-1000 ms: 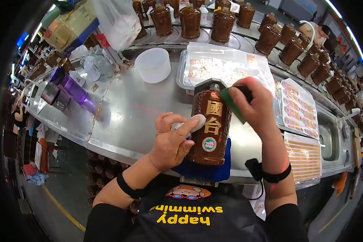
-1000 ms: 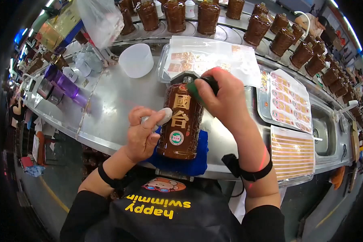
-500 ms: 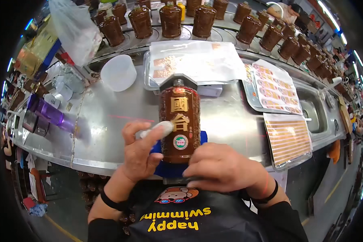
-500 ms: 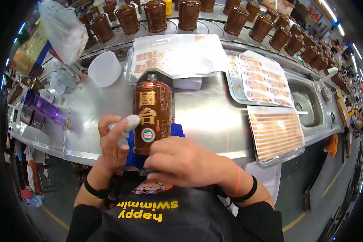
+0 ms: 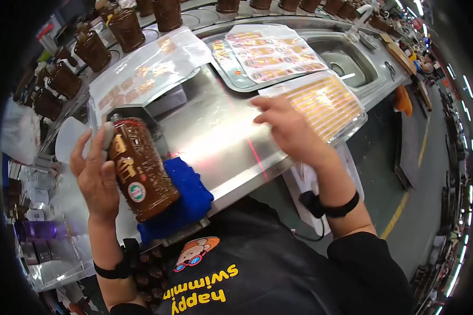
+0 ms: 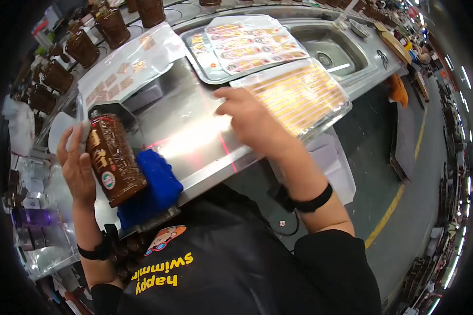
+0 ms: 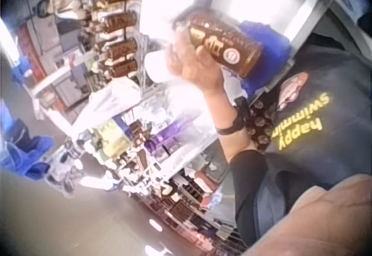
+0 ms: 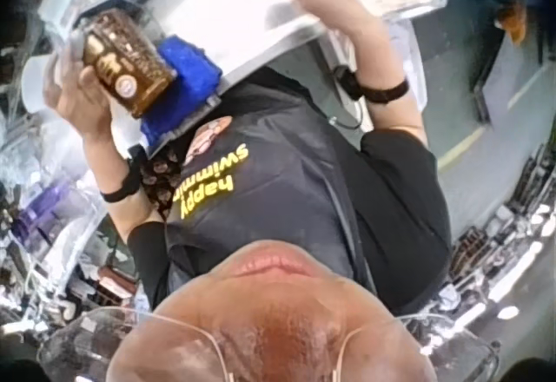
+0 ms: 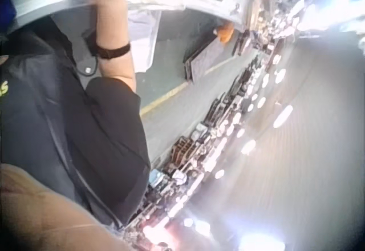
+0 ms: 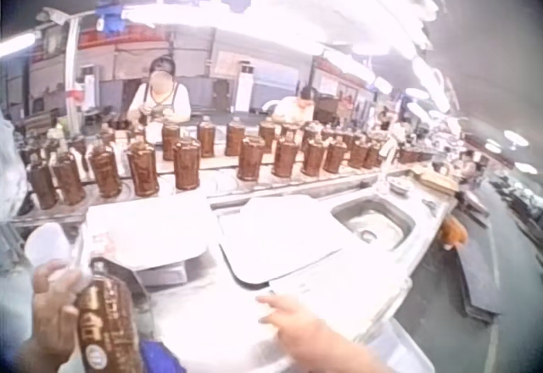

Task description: Applying labels and wiping liquor bottles on an assembly line.

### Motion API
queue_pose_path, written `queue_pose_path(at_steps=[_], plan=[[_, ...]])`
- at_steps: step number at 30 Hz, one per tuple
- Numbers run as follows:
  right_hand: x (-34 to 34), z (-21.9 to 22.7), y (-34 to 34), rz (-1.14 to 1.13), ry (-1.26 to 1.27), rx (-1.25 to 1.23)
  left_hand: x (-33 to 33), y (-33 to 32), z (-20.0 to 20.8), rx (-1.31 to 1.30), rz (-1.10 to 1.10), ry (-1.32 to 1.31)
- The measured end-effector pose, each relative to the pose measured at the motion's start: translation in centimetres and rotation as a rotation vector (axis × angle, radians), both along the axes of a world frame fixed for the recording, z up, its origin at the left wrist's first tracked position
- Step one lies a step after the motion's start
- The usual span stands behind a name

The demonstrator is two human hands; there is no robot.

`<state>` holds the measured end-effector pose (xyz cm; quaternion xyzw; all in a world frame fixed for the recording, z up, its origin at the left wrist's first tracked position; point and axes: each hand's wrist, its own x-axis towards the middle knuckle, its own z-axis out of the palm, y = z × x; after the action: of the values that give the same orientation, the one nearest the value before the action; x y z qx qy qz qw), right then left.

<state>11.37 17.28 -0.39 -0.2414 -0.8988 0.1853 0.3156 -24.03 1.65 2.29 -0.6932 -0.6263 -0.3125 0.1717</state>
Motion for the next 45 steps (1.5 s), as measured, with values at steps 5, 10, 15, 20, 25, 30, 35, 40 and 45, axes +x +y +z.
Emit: queue_pose_path(at_steps=[5,10,15,20,25,30,35,40,45], plan=[[10.1,-0.6,9.7,-0.228,-0.353,0.095,0.5,-2.3,-1.0,0.004,0.089,-0.052],[8.0,0.9,14.6,-0.129,-0.736,-0.058,2.4,-4.3,-1.9,0.028,0.124,-0.107],[4.5,1.6,14.9,-0.149,-0.912,-0.127,3.4,-6.8,-2.2,0.012,0.172,-0.175],[4.5,0.6,16.0,-0.133,-0.865,-0.203,3.5,-7.5,-3.0,-0.004,0.185,-0.266],[5.4,-0.8,16.7,-0.108,-0.679,-0.380,3.6,-7.8,-4.1,0.004,0.178,-0.306],[6.2,-1.3,16.1,-0.045,-0.401,-0.215,4.2,-7.4,-4.3,0.018,0.126,-0.392],[4.7,1.2,13.6,-0.084,-0.337,-0.064,4.3,-7.8,-3.5,0.046,0.141,-0.420],[-2.8,7.8,4.4,0.257,-0.330,0.106,5.5,-5.9,0.4,-0.009,-0.130,-0.573],[-9.3,10.5,-5.4,0.476,-0.142,0.130,7.0,-3.6,3.4,-0.148,-0.341,-0.511]])
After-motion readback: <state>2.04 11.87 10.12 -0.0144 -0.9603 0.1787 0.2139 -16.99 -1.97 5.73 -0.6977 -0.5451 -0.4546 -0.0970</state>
